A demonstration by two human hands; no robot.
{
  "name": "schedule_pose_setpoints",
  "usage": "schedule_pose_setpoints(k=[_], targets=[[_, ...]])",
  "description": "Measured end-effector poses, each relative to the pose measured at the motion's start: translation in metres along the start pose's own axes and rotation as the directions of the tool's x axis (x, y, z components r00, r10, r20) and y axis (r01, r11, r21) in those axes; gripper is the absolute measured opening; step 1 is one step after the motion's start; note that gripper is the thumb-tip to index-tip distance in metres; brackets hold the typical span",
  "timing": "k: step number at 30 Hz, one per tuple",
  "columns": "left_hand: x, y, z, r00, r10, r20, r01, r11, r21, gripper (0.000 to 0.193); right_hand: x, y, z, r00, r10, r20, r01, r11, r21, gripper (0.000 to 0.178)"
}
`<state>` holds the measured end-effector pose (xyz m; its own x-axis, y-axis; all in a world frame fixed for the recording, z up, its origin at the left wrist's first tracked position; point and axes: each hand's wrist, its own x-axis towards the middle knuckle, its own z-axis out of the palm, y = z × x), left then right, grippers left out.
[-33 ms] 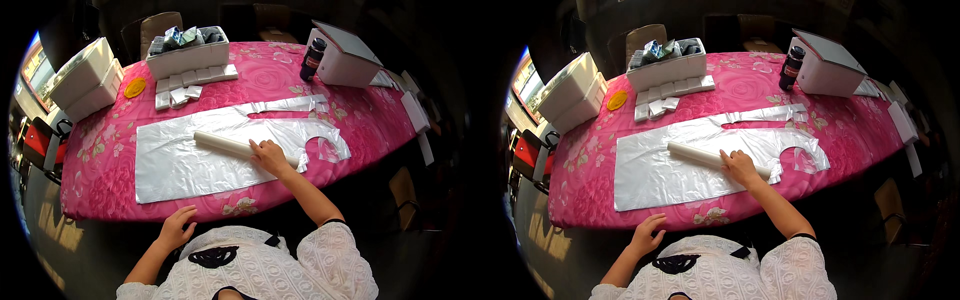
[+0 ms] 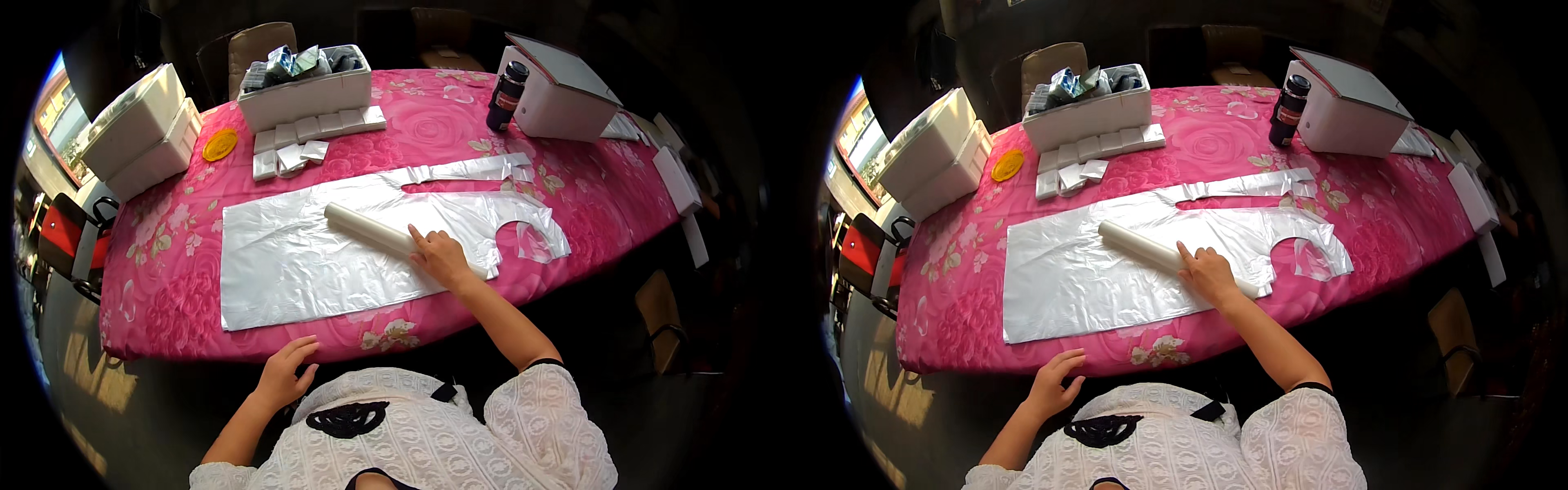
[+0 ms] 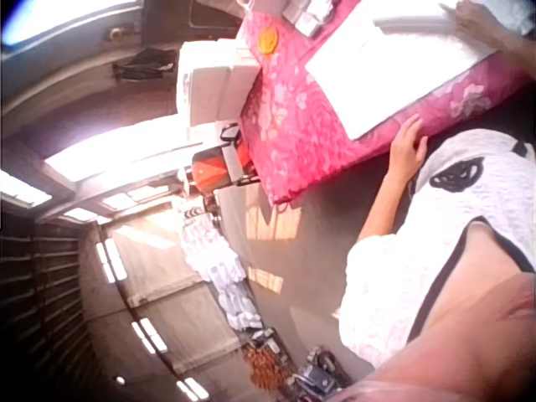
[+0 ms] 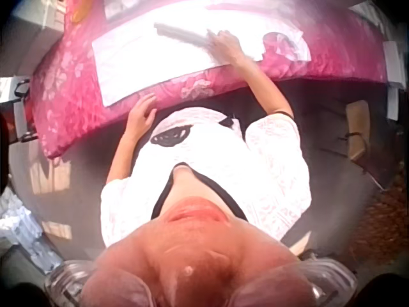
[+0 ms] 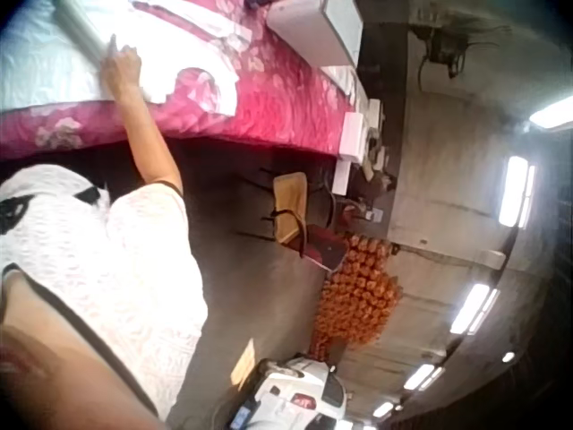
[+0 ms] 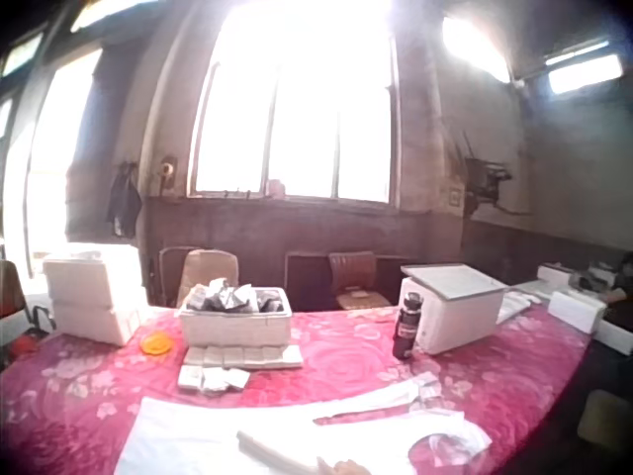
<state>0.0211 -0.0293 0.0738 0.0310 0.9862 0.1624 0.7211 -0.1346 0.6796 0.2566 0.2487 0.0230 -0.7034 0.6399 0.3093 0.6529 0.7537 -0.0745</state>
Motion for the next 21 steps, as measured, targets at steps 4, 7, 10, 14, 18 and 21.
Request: schedule_pose_setpoints(k=[4,7,10,14,18,21], targets=[[-0.015,0.001,-0.002,1.0,-0.015,0.018,0.015,1.0,0.026,0.043,-0.025,-0.015,-0.002,0.947,0.31,0.084,-0.317,0.946,0.075,0.054],[-0.013,0.002,0.002,1.0,-0.005,0.018,0.005,1.0,0.03,0.049,-0.026,-0.015,0.0,0.911,0.386,0.144,-0.407,0.898,0.166,0.054],[-0.003,0.006,0.007,0.998,0.027,0.055,-0.028,0.999,0.029,0.048,-0.025,-0.024,0.0,0.904,0.395,0.16,-0.422,0.885,0.196,0.054],[0.006,0.01,0.019,0.988,0.092,0.125,-0.103,0.991,0.081,0.045,-0.018,-0.034,0.0,0.888,0.41,0.208,-0.453,0.855,0.251,0.053],[0.012,0.005,0.027,0.984,0.089,0.156,-0.1,0.993,0.065,0.043,-0.011,-0.039,0.006,0.901,0.383,0.202,-0.428,0.857,0.288,0.053],[0.018,0.009,0.025,0.981,-0.013,0.192,0.009,1.0,0.023,0.042,-0.006,-0.045,0.004,0.897,0.386,0.215,-0.439,0.832,0.338,0.053]])
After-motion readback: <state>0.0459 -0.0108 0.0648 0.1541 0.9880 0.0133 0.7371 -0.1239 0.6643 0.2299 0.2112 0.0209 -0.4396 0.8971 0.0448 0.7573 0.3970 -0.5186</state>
